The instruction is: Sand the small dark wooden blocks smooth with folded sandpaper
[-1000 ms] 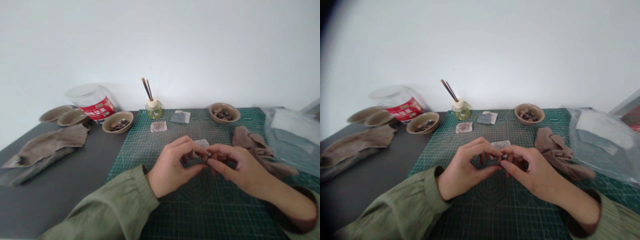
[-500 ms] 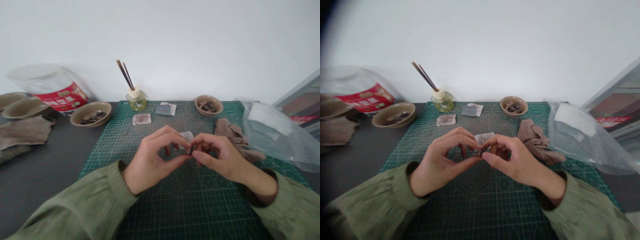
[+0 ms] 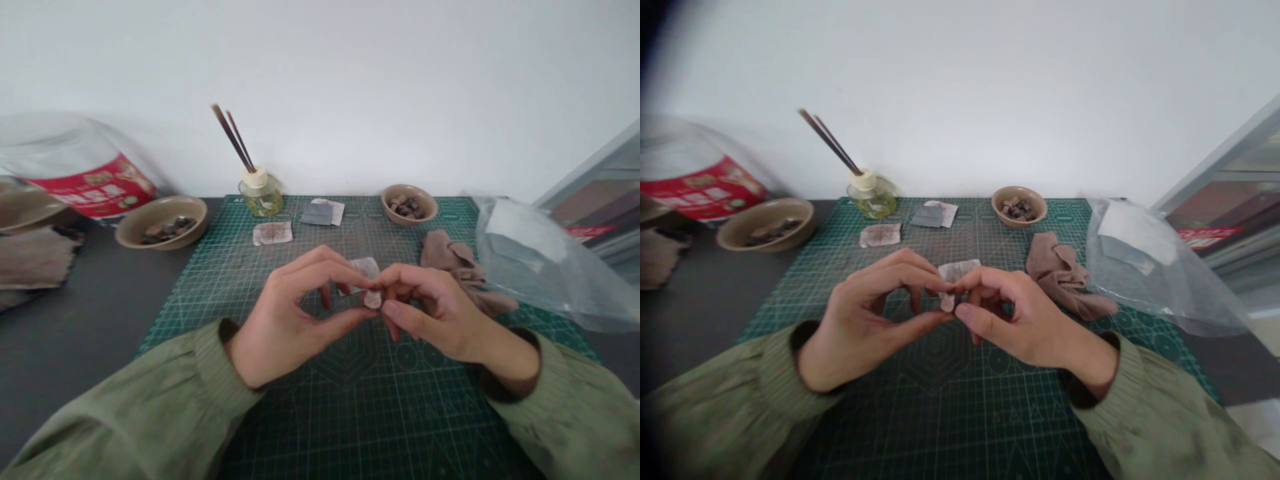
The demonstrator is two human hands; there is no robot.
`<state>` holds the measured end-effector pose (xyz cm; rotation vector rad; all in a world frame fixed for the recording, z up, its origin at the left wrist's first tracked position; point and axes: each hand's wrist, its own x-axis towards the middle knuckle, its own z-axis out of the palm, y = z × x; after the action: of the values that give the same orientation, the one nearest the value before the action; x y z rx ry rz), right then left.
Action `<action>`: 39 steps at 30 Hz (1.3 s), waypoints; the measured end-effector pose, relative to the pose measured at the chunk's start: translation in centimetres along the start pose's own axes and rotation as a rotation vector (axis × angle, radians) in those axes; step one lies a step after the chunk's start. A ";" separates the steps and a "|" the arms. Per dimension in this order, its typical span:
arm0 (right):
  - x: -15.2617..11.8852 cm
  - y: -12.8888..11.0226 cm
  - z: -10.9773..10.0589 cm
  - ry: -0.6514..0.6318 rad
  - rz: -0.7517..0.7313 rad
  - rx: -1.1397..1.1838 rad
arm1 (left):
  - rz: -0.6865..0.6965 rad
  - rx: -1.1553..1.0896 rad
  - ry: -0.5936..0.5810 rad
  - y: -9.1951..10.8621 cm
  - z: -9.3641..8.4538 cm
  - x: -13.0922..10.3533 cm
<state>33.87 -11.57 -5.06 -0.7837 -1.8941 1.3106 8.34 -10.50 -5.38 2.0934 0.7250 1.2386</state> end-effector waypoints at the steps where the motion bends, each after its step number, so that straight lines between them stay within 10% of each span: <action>1: 0.0 0.0 0.0 0.009 -0.018 -0.021 | 0.002 -0.007 -0.001 0.1 0.0 0.0; 39: -0.3 -0.3 0.5 0.234 -0.197 -0.259 | 0.002 -0.056 -0.034 0.3 0.0 -0.2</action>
<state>33.60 -12.19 -4.94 -0.8158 -1.9164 0.8261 8.34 -10.80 -5.29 2.0653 0.6665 1.2082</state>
